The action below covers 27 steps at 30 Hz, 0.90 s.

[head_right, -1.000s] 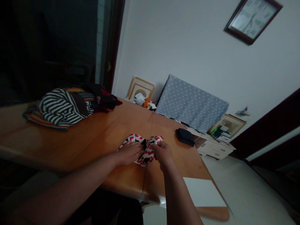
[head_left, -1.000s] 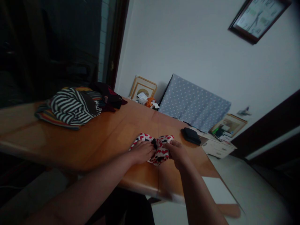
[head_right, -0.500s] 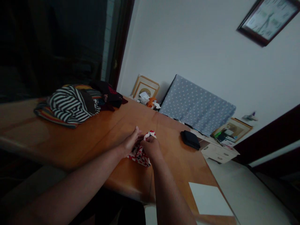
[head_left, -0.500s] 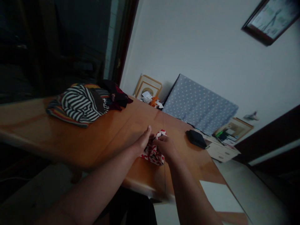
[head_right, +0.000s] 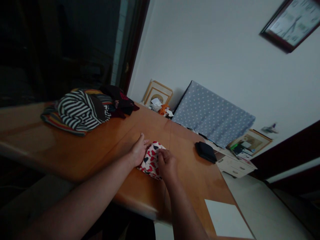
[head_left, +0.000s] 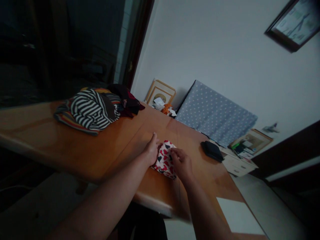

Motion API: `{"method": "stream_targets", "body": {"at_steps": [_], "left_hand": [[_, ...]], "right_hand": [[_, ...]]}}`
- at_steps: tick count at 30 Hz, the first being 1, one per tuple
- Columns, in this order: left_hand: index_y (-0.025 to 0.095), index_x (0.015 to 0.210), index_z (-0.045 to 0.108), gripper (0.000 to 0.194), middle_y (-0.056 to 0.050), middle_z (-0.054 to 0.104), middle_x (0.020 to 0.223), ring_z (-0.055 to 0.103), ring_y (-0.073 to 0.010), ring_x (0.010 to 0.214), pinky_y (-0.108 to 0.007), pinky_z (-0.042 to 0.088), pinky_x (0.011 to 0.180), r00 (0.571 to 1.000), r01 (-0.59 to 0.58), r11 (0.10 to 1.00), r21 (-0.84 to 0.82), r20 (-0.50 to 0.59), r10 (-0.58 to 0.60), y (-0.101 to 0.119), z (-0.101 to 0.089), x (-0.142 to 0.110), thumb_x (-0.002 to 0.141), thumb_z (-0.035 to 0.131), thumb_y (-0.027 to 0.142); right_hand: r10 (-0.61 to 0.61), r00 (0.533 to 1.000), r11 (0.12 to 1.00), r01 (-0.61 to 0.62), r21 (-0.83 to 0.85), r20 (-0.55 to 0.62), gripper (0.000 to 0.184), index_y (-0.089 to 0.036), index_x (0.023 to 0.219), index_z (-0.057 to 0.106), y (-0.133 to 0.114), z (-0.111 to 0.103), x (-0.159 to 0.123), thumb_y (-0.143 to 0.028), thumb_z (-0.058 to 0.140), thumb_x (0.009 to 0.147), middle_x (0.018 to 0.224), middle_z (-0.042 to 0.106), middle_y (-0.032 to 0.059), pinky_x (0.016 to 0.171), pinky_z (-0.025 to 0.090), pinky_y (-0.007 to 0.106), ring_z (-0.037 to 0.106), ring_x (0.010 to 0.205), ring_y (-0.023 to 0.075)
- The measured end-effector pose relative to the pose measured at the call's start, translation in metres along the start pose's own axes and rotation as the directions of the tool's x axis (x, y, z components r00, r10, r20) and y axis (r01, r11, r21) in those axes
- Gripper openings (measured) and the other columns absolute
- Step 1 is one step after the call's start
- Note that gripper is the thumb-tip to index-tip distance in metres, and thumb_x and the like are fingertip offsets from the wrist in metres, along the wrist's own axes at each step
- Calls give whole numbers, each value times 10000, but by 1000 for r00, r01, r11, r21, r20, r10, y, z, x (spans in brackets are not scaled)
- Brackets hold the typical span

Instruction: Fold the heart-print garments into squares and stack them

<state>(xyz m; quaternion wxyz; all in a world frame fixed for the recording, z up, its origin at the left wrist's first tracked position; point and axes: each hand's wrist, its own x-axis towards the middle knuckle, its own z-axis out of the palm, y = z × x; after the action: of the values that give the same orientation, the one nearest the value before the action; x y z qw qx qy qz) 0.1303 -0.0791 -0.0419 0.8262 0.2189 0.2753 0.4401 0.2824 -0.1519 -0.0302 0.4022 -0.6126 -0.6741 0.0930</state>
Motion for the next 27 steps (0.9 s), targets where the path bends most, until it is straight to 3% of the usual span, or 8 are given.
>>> {"method": "stream_targets", "body": {"at_steps": [2,4,8,11,14,23,25,27], "left_hand": [[190,1529,296,939,-185,553,1439,626,-312,1217,-437,555,904,1000,8,1000,-13,-2,-8,2,0,-1,853,344,840],[185,1543,282,977,-190,533,1465,599,-308,1264,-431,545,938,1000,5,1000,-3,16,-5,4,-1,-1,838,332,859],[141,1554,277,1002,-235,448,1531,529,-287,1353,-389,515,1004,996,-70,997,33,-54,71,11,-6,3,852,254,855],[150,1513,362,906,-217,440,1545,474,-258,1404,-364,461,1075,962,-160,984,77,-214,173,18,-14,6,903,191,798],[174,1475,413,838,-195,473,1529,476,-246,1403,-366,438,1097,937,-148,985,84,-305,167,22,-20,8,933,147,755],[153,1450,456,909,-211,475,1520,515,-270,1366,-369,476,1050,991,-24,993,117,-127,39,18,-12,-3,883,215,822],[152,1390,521,866,-201,491,1510,518,-271,1362,-364,474,1055,991,-44,987,155,-120,63,19,-11,-5,893,244,806],[149,1305,580,800,-192,521,1486,530,-273,1347,-358,463,1068,982,-71,981,182,-161,101,20,-11,-4,914,270,773]], "right_hand": [[-93,991,990,103,-100,100,419,-200,1229,709,6,6,-1,-406,462,960,1355,643,113,1104,420,434,561,1293,262],[-92,977,971,131,-202,192,469,-223,1354,645,8,12,-2,-423,431,988,1522,500,97,1198,295,497,372,1465,280],[-16,962,952,98,-291,274,520,-247,1471,532,12,20,-3,-454,378,1019,1603,381,81,1220,214,563,233,1528,289],[-10,959,956,92,-279,284,535,-257,1491,504,15,20,-4,-474,331,1034,1610,368,69,1230,194,549,233,1530,268],[0,964,960,74,-268,265,560,-242,1495,499,18,21,-4,-501,306,1037,1615,358,81,1232,190,547,239,1528,269],[33,983,978,6,-209,181,567,-230,1457,542,17,19,-4,-524,329,1021,1600,383,103,1205,243,542,277,1511,289],[25,996,974,-3,-228,91,536,-208,1365,618,8,13,-5,-524,386,999,1517,490,138,1159,319,509,390,1443,301],[20,1000,963,-24,-270,-17,480,-189,1175,697,-6,8,-5,-536,433,974,1295,648,162,1033,429,437,571,1234,294]]}}
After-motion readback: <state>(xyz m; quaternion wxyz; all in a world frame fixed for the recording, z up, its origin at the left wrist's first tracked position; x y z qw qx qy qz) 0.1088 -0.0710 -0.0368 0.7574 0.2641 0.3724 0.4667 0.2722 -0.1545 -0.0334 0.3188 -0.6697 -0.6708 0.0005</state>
